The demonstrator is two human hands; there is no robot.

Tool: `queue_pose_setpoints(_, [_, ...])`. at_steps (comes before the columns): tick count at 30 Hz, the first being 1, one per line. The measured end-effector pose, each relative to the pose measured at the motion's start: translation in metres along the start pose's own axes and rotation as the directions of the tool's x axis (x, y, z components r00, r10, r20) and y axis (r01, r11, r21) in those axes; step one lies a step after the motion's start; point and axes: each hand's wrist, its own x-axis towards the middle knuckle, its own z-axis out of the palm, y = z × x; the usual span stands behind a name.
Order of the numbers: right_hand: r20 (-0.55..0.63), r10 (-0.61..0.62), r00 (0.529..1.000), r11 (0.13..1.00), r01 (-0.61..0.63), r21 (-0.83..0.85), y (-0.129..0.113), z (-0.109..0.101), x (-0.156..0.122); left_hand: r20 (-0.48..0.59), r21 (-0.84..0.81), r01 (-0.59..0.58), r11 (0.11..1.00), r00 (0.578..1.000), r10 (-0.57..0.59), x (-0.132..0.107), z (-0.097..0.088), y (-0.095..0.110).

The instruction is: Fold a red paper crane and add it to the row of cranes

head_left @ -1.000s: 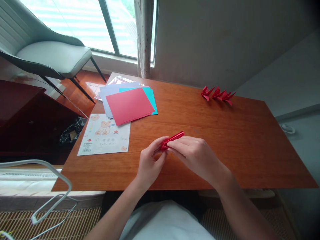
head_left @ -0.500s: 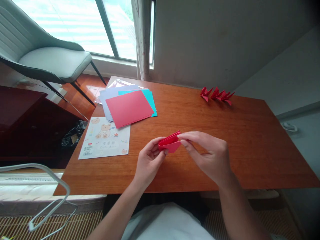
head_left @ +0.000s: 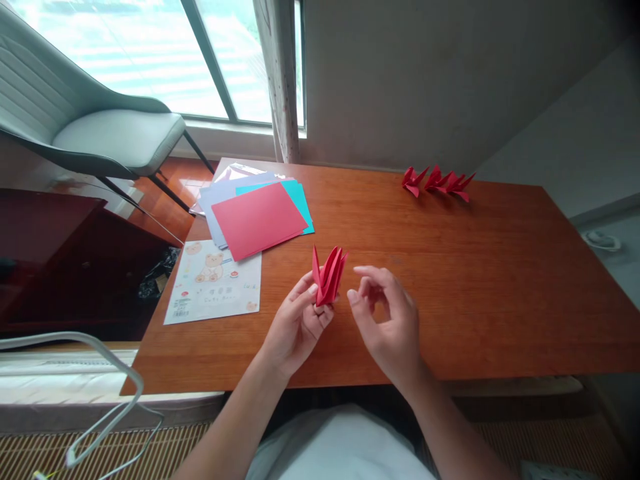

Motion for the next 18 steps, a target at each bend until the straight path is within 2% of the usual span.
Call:
queue_pose_setpoints(2, [0.056,-0.154,0.986,0.982,0.159,-0.099,-0.005,0.001,0.002,0.008,0.019,-0.009,1.0,1.0,0.009,0.001,0.0,0.0])
queue_pose_setpoints(4, [0.148,-0.209,0.967,0.956,0.234,-0.175,-0.007,0.003,0.004,0.012,0.047,-0.012,0.999,1.0,0.011,0.001,-0.001,-0.001])
queue_pose_setpoints(7, [0.217,-0.179,0.96,0.916,0.243,-0.319,-0.008,0.008,0.007,0.008,0.054,-0.028,0.998,1.0,0.028,0.002,-0.003,-0.002])
queue_pose_setpoints(11, [0.222,-0.155,0.963,0.86,0.242,-0.45,-0.012,0.012,0.008,0.012,0.017,-0.044,0.999,0.999,0.044,0.002,-0.003,-0.003])
queue_pose_setpoints(14, [0.2,-0.153,0.968,0.851,0.232,-0.471,-0.014,0.014,0.007,0.018,-0.008,-0.056,0.998,0.998,0.056,0.002,-0.004,-0.004])
queue_pose_setpoints(18, [0.123,-0.146,0.982,0.88,0.186,-0.436,-0.013,0.017,0.004,0.044,-0.021,-0.091,0.996,0.995,0.092,0.002,-0.004,-0.004])
